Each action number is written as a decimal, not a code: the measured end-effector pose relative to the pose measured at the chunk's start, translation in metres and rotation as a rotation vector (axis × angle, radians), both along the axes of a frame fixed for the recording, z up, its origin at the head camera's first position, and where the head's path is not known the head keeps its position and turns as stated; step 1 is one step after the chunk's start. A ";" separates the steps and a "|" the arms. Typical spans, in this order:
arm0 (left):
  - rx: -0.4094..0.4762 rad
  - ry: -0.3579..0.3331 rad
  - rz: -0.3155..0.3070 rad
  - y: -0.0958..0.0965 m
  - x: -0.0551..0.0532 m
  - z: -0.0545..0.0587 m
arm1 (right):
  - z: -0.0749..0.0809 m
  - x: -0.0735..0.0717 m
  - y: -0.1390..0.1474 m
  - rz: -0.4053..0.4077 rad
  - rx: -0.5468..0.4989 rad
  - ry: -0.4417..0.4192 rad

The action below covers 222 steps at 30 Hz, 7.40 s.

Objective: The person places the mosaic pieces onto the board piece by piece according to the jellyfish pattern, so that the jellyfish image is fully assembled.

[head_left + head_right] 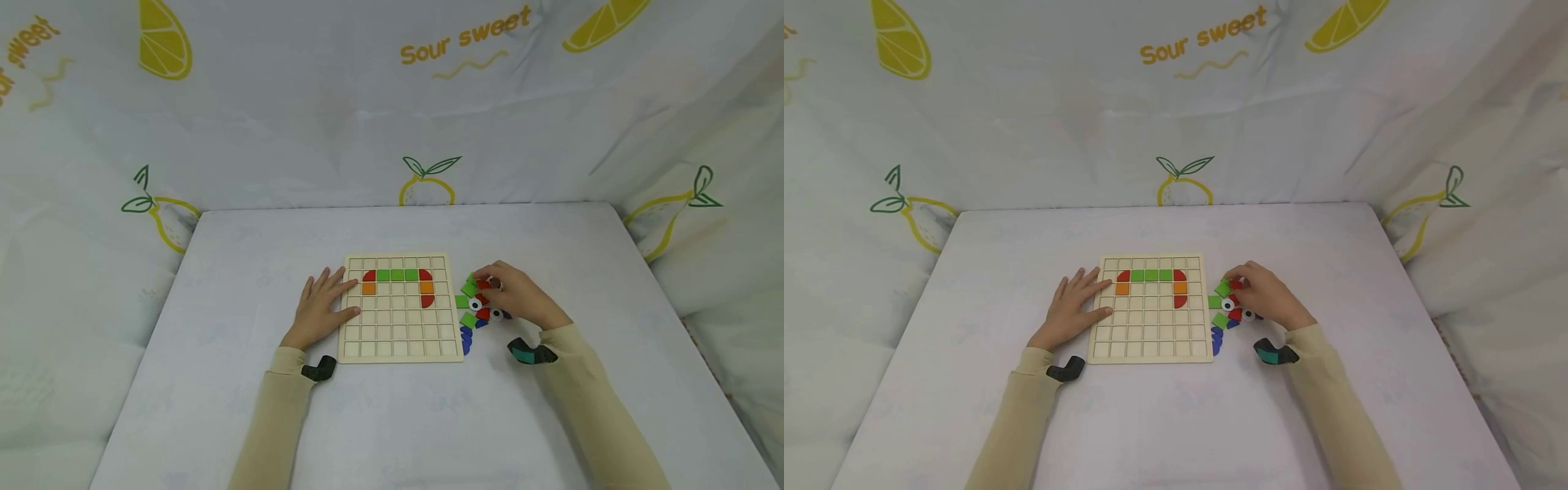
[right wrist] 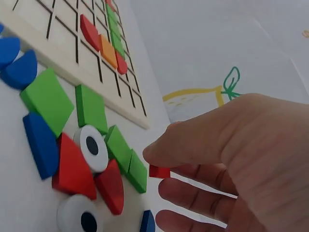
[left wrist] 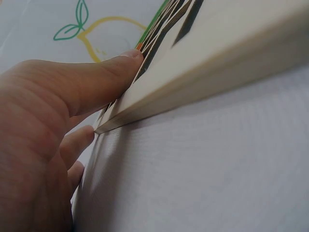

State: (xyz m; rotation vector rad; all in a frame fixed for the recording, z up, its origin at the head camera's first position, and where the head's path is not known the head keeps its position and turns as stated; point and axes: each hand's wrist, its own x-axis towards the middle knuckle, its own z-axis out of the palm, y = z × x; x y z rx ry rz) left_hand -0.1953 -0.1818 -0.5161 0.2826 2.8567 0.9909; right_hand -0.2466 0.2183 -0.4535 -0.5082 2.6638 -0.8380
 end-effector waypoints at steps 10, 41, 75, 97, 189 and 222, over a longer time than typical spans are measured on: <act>0.022 -0.005 0.000 0.001 0.001 0.002 | 0.005 -0.007 -0.041 0.101 -0.075 0.023; 0.010 0.027 -0.007 -0.001 -0.001 -0.003 | -0.004 -0.003 -0.174 0.353 -0.105 0.052; 0.004 0.064 -0.017 -0.004 -0.004 -0.009 | -0.027 0.006 -0.197 0.343 -0.005 0.150; 0.018 0.053 -0.013 -0.004 -0.004 -0.011 | -0.026 0.005 -0.197 0.245 -0.032 0.052; 0.119 0.028 0.036 -0.003 -0.004 -0.006 | 0.002 -0.010 0.003 -0.230 -0.007 0.012; 0.134 0.048 0.029 -0.005 -0.004 -0.009 | -0.017 -0.019 -0.009 -0.079 0.184 0.054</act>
